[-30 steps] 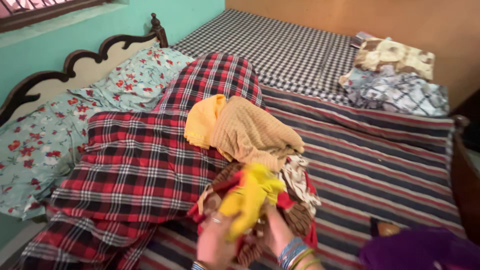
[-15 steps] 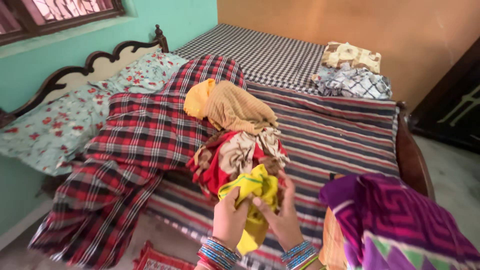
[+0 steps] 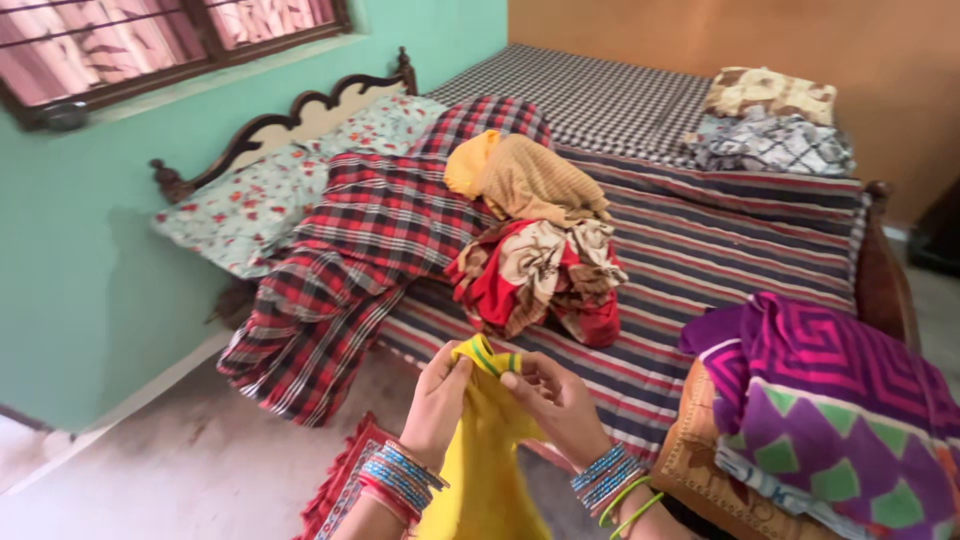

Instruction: The person folds a white patterned sheet and a purple patterned towel by hand, then places them on a bed. The person also picks up a yellow cloth and begins to fold it.

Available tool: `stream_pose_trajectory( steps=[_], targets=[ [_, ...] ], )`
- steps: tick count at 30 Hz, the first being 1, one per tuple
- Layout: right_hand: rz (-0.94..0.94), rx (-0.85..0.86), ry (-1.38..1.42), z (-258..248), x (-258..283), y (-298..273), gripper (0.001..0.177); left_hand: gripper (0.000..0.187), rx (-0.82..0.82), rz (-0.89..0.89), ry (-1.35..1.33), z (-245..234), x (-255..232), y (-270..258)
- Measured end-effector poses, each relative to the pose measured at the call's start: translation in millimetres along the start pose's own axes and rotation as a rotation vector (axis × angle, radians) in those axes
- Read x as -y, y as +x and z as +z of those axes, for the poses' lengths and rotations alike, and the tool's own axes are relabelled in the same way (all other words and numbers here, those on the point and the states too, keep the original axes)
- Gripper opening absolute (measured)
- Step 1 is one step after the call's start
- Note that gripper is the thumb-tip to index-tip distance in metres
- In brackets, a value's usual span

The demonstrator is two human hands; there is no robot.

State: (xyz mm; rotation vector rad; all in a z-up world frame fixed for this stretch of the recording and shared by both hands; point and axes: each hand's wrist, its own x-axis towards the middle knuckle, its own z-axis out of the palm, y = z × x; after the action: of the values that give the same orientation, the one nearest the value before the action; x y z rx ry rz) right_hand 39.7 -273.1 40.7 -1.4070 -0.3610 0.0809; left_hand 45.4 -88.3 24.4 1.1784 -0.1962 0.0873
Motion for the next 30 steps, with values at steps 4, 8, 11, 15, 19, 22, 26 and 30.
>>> stream_pose_trajectory(
  steps=[4,8,11,15,19,22,26,30],
  targets=[
    [0.004,-0.129,-0.114,20.8,2.9,-1.7,0.020,0.022,-0.115,-0.027,0.041,-28.4,-2.0,-14.4],
    [-0.024,-0.293,-0.250,8.7,-22.3,1.9,0.028,0.021,-0.341,0.098,0.201,-71.0,-13.3,-31.0],
    [-0.014,-0.574,-0.402,-26.9,-56.5,7.3,0.037,0.022,-0.502,0.081,0.060,-110.8,-43.3,-42.5],
    [0.068,-0.891,-0.714,-75.2,-95.4,-1.5,0.042,0.023,-0.659,-0.142,-0.129,-152.4,-79.6,-71.5],
    [0.115,-0.888,-0.773,-58.4,-96.0,-9.6,0.036,0.026,-0.574,-0.189,-0.092,-171.5,-98.6,-77.6],
    [-0.089,-0.652,-0.731,11.9,-75.5,-3.1,0.035,0.026,-0.420,-0.106,0.216,-163.8,-95.4,-68.7],
    [0.049,0.047,-0.433,130.8,-37.1,-3.8,0.042,0.022,-0.281,-0.121,0.418,-143.9,-85.1,-55.4],
    [-0.199,0.062,-0.386,188.7,-7.1,-0.6,0.074,0.019,-0.059,-0.080,0.296,-139.7,-82.9,-46.4]
  ],
)
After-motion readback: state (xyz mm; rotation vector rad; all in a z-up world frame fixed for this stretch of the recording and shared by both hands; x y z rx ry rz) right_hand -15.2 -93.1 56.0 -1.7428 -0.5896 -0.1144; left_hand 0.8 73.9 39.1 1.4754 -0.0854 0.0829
